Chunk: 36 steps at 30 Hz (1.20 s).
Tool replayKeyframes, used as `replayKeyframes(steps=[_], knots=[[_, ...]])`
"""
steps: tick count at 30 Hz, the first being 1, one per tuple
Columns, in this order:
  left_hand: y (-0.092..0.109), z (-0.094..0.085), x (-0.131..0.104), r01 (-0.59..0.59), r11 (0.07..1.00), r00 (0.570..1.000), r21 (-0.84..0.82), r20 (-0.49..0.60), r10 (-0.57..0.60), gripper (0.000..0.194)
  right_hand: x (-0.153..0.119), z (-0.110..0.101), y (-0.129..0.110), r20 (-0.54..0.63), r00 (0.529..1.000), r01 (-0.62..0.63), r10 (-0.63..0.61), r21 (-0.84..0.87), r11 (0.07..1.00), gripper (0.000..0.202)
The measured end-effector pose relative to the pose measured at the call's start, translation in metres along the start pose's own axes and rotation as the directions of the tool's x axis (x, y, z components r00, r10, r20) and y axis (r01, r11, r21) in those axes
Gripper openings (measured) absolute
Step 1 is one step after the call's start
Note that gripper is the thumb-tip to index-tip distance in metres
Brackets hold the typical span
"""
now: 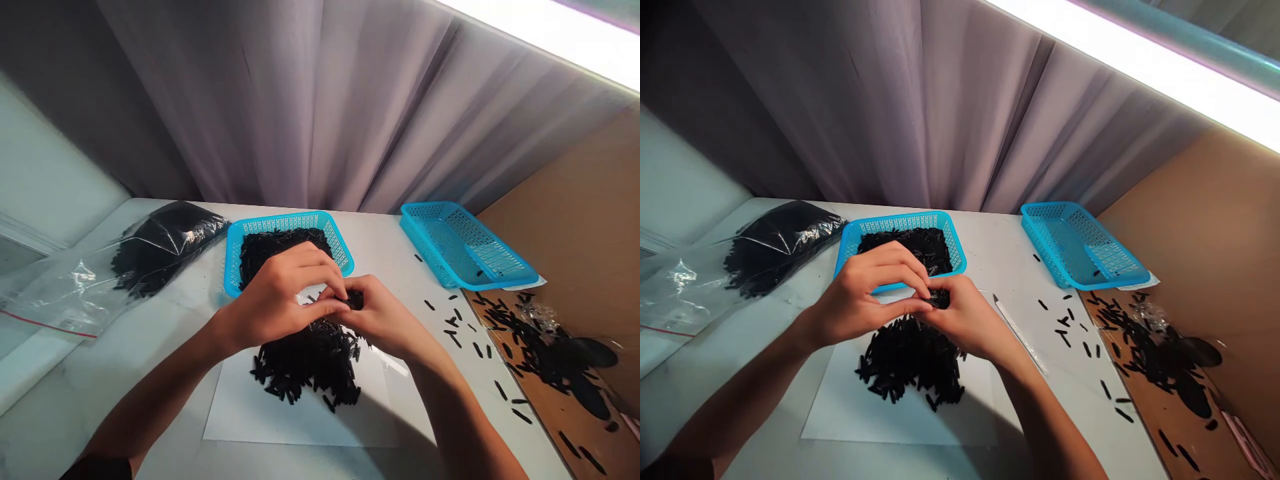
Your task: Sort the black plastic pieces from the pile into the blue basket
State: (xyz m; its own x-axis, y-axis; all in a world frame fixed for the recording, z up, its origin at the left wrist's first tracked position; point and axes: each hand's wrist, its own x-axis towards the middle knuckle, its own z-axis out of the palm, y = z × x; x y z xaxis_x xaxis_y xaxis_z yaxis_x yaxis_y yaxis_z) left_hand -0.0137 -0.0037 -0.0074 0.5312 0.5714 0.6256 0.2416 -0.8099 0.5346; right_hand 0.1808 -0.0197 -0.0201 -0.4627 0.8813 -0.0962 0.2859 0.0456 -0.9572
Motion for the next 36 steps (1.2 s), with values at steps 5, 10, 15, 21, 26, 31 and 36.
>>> replayKeyframes(steps=[5,10,15,21,26,31,36], knots=[[-0.002,-0.008,0.004,0.033,0.998,0.984,0.046,-0.179,-0.024,0.009,-0.005,-0.01,-0.008,-0.206,0.978,0.045,-0.018,0.126,0.991,0.016],[-0.002,-0.007,0.005,0.027,0.996,0.97,0.081,-0.244,-0.006,0.009,-0.012,-0.009,-0.01,-0.351,0.932,0.148,-0.086,0.152,0.977,0.015],[0.0,-0.009,0.004,-0.042,0.981,0.957,0.19,-0.274,0.094,0.01,-0.014,-0.007,-0.017,-0.387,0.912,0.197,-0.132,0.133,0.971,0.011],[0.004,-0.01,0.006,-0.068,0.975,0.959,0.214,-0.254,0.122,0.011,-0.015,-0.006,-0.02,-0.41,0.902,0.203,-0.133,0.131,0.97,0.01],[0.0,-0.011,0.006,-0.053,0.971,0.962,0.231,-0.248,0.111,0.009,-0.014,-0.007,-0.012,-0.417,0.899,0.214,-0.134,0.15,0.965,0.011],[-0.017,-0.012,0.004,0.195,0.899,0.931,0.392,-0.363,-0.043,0.004,0.003,-0.007,-0.001,-0.352,0.936,0.16,-0.002,0.42,0.893,0.029],[-0.007,-0.002,0.002,0.089,0.976,0.986,0.197,-0.154,-0.059,0.018,0.014,-0.001,0.007,-0.119,0.987,-0.002,0.106,0.652,0.758,0.05]])
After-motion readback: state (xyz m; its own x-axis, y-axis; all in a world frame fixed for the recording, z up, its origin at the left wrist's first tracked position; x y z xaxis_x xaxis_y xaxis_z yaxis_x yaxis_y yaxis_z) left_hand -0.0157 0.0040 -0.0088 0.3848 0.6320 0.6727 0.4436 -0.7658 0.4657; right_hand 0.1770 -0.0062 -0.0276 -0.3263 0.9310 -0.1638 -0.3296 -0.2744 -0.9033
